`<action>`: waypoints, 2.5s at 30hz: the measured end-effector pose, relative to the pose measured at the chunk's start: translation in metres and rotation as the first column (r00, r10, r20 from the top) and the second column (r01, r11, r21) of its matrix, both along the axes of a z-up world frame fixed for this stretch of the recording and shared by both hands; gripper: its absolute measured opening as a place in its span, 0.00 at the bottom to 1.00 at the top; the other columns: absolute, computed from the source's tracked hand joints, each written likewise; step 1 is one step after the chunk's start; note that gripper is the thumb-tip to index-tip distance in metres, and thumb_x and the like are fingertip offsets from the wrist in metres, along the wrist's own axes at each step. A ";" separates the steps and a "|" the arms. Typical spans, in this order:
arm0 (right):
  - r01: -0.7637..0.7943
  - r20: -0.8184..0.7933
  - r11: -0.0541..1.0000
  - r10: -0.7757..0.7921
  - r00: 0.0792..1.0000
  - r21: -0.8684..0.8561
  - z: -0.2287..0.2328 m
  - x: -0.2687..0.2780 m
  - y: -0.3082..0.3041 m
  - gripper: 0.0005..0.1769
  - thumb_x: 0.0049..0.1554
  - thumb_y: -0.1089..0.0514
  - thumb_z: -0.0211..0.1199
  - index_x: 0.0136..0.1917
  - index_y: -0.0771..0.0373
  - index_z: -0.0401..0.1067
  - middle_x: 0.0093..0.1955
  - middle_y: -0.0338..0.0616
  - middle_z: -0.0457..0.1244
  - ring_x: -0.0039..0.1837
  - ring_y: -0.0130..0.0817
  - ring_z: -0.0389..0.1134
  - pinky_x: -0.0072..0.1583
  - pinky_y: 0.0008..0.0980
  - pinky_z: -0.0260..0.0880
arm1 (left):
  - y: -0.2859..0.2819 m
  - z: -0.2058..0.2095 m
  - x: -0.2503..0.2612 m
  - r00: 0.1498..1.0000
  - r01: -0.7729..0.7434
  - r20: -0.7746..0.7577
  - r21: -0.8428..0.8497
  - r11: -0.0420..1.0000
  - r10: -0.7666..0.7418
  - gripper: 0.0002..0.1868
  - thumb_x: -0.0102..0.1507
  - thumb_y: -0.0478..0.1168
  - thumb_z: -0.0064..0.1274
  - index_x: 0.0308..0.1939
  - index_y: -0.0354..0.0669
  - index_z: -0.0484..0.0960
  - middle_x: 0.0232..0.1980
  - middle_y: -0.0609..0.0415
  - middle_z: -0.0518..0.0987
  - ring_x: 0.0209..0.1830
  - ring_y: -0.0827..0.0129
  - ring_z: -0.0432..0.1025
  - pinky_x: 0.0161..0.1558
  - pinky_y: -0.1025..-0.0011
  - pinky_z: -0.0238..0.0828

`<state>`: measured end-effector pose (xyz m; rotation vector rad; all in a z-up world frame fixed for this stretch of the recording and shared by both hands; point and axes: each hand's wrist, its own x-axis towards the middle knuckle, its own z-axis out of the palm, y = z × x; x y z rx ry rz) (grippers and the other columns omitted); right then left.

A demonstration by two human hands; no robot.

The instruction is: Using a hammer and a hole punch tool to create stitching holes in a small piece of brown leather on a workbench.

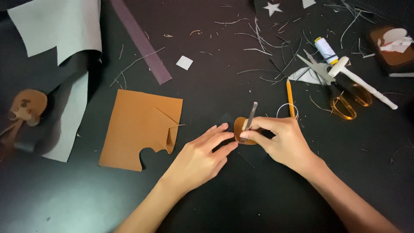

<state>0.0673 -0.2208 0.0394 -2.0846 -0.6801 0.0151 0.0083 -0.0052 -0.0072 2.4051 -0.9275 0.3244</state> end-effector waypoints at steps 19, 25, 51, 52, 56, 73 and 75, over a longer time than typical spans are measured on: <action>0.070 0.114 0.994 -0.060 0.992 -0.086 -0.006 -0.016 0.002 0.03 0.50 0.68 0.71 0.40 0.64 0.80 0.30 0.46 0.71 0.31 0.39 0.73 0.36 0.30 0.75 | 0.000 -0.002 -0.002 1.000 -0.016 -0.012 -0.028 0.999 0.016 0.16 0.59 0.27 0.56 0.51 0.40 0.86 0.53 0.46 0.81 0.66 0.46 0.73 0.61 0.53 0.74; 0.100 0.171 0.992 -0.086 0.981 -0.078 -0.015 -0.019 -0.003 0.03 0.51 0.67 0.71 0.40 0.61 0.81 0.31 0.42 0.72 0.31 0.37 0.73 0.36 0.29 0.75 | -0.007 0.014 0.003 0.989 -0.094 -0.134 -0.228 0.969 0.064 0.16 0.63 0.31 0.53 0.54 0.46 0.86 0.56 0.52 0.82 0.67 0.53 0.73 0.63 0.57 0.74; 0.576 0.407 0.303 -0.469 0.784 -0.759 -0.024 0.060 -0.221 0.13 0.72 0.50 0.61 0.56 0.59 0.82 0.46 0.40 0.74 0.41 0.34 0.73 0.42 0.33 0.73 | -0.028 0.021 0.021 0.998 0.011 -0.049 -0.495 0.869 -0.040 0.05 0.64 0.32 0.63 0.44 0.40 0.87 0.44 0.49 0.86 0.36 0.66 0.79 0.37 0.75 0.78; 0.578 0.408 0.302 -0.471 0.782 -0.758 -0.031 0.055 -0.235 0.13 0.72 0.50 0.61 0.56 0.59 0.82 0.46 0.40 0.74 0.41 0.34 0.73 0.42 0.33 0.73 | -0.029 0.021 0.020 0.998 0.014 -0.047 -0.494 0.869 -0.043 0.05 0.64 0.32 0.63 0.44 0.40 0.87 0.44 0.49 0.86 0.36 0.66 0.79 0.37 0.75 0.78; 0.677 0.584 0.435 -0.346 0.734 -0.594 -0.023 0.033 -0.242 0.10 0.80 0.57 0.60 0.68 0.64 0.70 0.43 0.43 0.67 0.34 0.29 0.64 0.38 0.26 0.63 | -0.027 0.019 0.020 0.998 0.041 -0.024 -0.496 0.867 -0.061 0.06 0.64 0.32 0.62 0.45 0.39 0.86 0.45 0.47 0.85 0.36 0.67 0.79 0.36 0.75 0.77; 0.369 0.130 0.650 -0.385 0.914 -0.665 0.071 -0.074 -0.124 0.16 0.59 0.45 0.58 0.60 0.36 0.74 0.29 0.32 0.68 0.30 0.31 0.69 0.39 0.35 0.66 | -0.027 0.024 0.017 0.991 -0.007 -0.117 -0.542 0.840 -0.067 0.06 0.63 0.32 0.63 0.43 0.38 0.87 0.44 0.48 0.85 0.27 0.70 0.75 0.33 0.78 0.75; 0.404 0.384 0.741 -0.212 0.899 -0.537 0.096 -0.083 -0.117 0.19 0.65 0.53 0.48 0.64 0.51 0.74 0.23 0.36 0.59 0.20 0.31 0.57 0.28 0.35 0.56 | -0.026 0.022 0.019 0.994 0.001 -0.093 -0.527 0.850 -0.059 0.04 0.64 0.33 0.63 0.43 0.39 0.87 0.43 0.49 0.86 0.30 0.69 0.78 0.34 0.78 0.76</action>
